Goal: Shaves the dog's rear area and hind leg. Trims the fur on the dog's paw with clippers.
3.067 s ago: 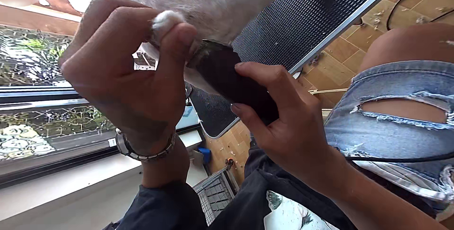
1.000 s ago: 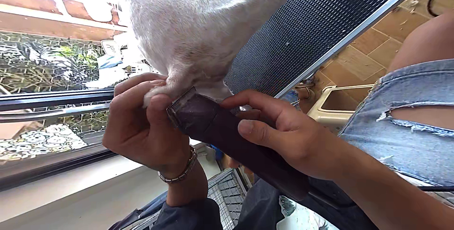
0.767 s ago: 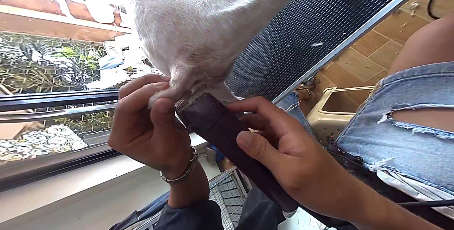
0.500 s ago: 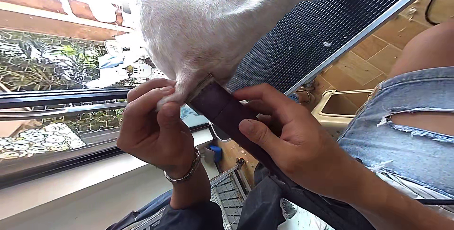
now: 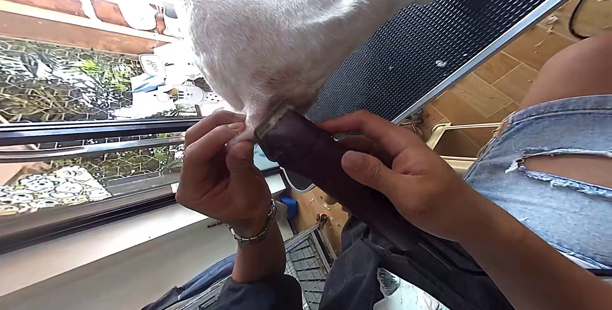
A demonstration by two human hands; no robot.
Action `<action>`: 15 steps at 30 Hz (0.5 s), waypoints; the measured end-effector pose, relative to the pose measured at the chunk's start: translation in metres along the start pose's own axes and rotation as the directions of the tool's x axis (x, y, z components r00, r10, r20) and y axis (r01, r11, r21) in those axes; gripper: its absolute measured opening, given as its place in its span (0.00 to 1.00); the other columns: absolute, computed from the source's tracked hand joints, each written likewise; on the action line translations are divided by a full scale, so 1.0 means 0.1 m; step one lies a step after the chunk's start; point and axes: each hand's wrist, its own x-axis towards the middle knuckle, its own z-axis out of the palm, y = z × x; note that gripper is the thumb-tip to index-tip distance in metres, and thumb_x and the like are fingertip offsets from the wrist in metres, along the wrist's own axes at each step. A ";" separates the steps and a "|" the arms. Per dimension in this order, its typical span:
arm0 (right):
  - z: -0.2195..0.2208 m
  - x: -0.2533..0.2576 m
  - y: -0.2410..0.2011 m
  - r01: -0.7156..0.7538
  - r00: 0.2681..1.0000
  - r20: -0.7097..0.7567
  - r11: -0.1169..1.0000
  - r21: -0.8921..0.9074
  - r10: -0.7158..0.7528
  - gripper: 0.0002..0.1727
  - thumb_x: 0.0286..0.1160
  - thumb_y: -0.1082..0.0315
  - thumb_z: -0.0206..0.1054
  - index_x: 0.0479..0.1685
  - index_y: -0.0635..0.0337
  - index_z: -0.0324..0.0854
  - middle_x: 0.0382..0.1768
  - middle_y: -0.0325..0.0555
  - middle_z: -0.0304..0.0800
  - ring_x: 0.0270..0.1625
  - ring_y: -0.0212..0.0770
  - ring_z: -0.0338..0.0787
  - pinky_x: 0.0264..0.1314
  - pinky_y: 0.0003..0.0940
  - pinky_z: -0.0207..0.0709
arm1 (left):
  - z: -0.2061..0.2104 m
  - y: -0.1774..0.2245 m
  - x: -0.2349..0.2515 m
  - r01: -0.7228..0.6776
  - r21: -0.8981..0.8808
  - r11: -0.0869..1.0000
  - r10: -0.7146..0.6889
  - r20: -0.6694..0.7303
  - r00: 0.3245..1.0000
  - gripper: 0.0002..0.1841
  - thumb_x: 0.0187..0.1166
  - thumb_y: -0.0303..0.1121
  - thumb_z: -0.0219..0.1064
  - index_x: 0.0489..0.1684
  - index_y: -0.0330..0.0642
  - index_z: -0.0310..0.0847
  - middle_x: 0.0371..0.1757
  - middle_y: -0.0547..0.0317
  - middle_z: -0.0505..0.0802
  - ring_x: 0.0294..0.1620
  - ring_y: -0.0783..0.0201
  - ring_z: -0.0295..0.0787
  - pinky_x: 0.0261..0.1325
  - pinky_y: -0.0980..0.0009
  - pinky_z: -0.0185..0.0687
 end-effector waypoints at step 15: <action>-0.26 -0.17 -0.05 0.029 0.970 -0.221 0.954 -0.297 -0.098 0.22 0.84 0.63 0.61 0.76 0.48 0.72 0.50 0.38 0.92 0.41 0.36 0.95 0.35 0.29 0.93 | 0.11 -0.25 0.15 -0.435 0.446 0.782 0.351 0.262 0.899 0.09 0.79 0.39 0.70 0.48 0.45 0.88 0.61 0.55 0.88 0.70 0.57 0.78 0.72 0.61 0.69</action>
